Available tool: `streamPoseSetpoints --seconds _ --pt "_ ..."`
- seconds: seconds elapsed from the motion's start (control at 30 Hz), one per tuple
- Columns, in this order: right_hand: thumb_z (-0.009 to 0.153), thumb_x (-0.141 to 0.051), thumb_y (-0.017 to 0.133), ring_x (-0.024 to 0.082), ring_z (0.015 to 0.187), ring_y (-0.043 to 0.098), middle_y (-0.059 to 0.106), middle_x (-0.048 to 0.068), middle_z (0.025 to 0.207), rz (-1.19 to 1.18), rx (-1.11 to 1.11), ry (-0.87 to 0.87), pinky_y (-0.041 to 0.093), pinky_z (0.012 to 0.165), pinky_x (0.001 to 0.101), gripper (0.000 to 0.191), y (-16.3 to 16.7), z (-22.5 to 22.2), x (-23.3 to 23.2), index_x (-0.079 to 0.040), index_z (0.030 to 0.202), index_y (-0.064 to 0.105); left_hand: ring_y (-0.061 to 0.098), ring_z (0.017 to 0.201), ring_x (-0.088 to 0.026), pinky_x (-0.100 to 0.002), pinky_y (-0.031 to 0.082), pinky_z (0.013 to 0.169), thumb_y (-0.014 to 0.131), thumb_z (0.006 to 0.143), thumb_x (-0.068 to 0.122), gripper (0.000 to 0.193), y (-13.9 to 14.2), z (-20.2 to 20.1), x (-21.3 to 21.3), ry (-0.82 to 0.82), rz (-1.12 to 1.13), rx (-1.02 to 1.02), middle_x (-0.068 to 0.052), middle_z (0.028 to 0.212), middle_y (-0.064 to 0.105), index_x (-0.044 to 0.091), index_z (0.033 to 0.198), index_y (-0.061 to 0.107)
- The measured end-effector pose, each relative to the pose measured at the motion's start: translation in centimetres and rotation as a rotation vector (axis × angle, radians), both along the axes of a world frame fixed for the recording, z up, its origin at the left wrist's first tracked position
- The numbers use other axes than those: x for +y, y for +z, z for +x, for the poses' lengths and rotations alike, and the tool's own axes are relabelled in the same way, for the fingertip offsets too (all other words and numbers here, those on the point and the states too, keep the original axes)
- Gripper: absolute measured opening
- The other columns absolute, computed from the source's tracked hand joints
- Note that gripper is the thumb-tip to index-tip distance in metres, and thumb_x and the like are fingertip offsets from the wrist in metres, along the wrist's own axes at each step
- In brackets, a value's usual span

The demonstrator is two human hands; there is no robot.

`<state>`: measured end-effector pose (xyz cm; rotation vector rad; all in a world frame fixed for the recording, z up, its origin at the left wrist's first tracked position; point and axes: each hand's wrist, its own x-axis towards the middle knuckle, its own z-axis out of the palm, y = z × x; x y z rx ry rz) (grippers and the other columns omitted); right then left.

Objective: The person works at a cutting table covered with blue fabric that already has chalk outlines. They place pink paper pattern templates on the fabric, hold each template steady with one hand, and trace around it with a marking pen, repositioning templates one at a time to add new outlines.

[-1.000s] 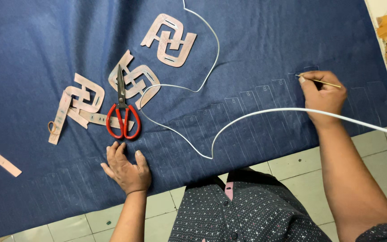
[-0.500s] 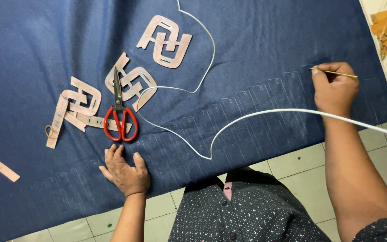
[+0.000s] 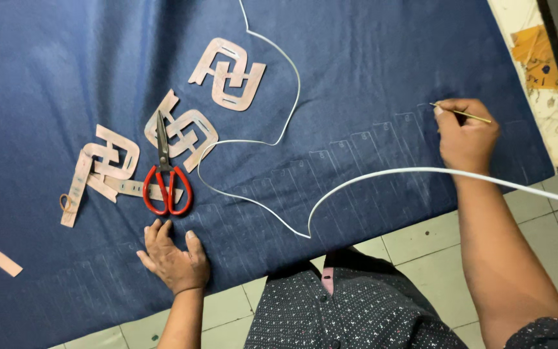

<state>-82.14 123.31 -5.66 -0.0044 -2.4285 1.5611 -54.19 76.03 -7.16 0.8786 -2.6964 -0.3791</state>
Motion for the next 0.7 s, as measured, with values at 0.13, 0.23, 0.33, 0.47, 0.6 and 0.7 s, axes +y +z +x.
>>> streamPoseSetpoints --seconds 0.13,0.23,0.33,0.47,0.6,0.7 --pt "0.101 0.001 0.071 0.012 0.080 0.066 0.069 0.007 0.093 -0.116 -0.077 -0.029 0.056 0.070 0.0252 0.009 0.0 -0.3 0.9 0.000 0.102 0.061 0.033 0.154 -0.034 -0.069 0.008 0.122 0.063 0.094 0.032 0.055 0.5 -0.3 0.2 -0.038 -0.053 -0.013 -0.013 0.156 0.045 0.006 0.141 0.054" --pt "0.107 0.002 0.066 0.013 0.089 0.069 0.070 0.009 0.104 -0.200 -0.034 -0.071 0.061 0.079 0.0268 0.011 -0.2 1.3 1.7 0.000 0.111 0.057 0.040 0.150 -0.034 -0.066 0.019 0.119 0.066 0.093 0.027 0.051 1.5 -0.5 1.8 -0.128 -0.301 -0.038 -0.014 0.153 0.051 0.006 0.138 0.057" --pt "0.107 0.004 0.063 0.013 0.093 0.067 0.065 0.008 0.110 -0.357 -0.003 -0.008 0.060 0.085 0.0272 0.015 -1.2 3.1 1.1 -0.002 0.116 0.052 0.060 0.109 -0.031 -0.054 0.041 0.090 0.069 0.076 0.019 0.029 2.6 -1.0 6.6 -0.380 -0.052 -0.069 -0.007 0.113 0.066 0.015 0.105 0.069" --pt "0.107 0.002 0.064 0.012 0.094 0.065 0.065 0.008 0.110 -0.316 0.018 -0.009 0.058 0.085 0.0264 0.014 -2.0 2.4 0.4 -0.002 0.115 0.054 0.063 0.122 -0.031 -0.044 0.051 0.104 0.068 0.087 0.014 0.025 4.1 -3.8 16.4 -1.223 0.289 0.084 -0.011 0.126 0.066 0.009 0.111 0.067" --pt "0.107 0.001 0.065 0.011 0.091 0.064 0.065 0.007 0.107 -0.282 0.024 0.030 0.055 0.084 0.0248 0.013 -1.8 1.2 -0.4 -0.002 0.115 0.055 0.053 0.140 -0.035 -0.052 0.040 0.119 0.068 0.090 0.024 0.043 4.9 -11.6 22.5 -1.334 0.390 0.063 -0.018 0.146 0.056 0.006 0.129 0.063" --pt "0.105 0.000 0.068 0.012 0.091 0.066 0.067 0.008 0.102 -0.240 -0.026 0.058 0.056 0.084 0.0252 0.013 -1.2 0.1 -0.7 -0.001 0.113 0.058 0.042 0.147 -0.033 -0.071 0.018 0.118 0.068 0.091 0.038 0.053 5.3 -17.5 25.5 -1.188 0.263 0.055 -0.008 0.154 0.050 0.019 0.140 0.062"
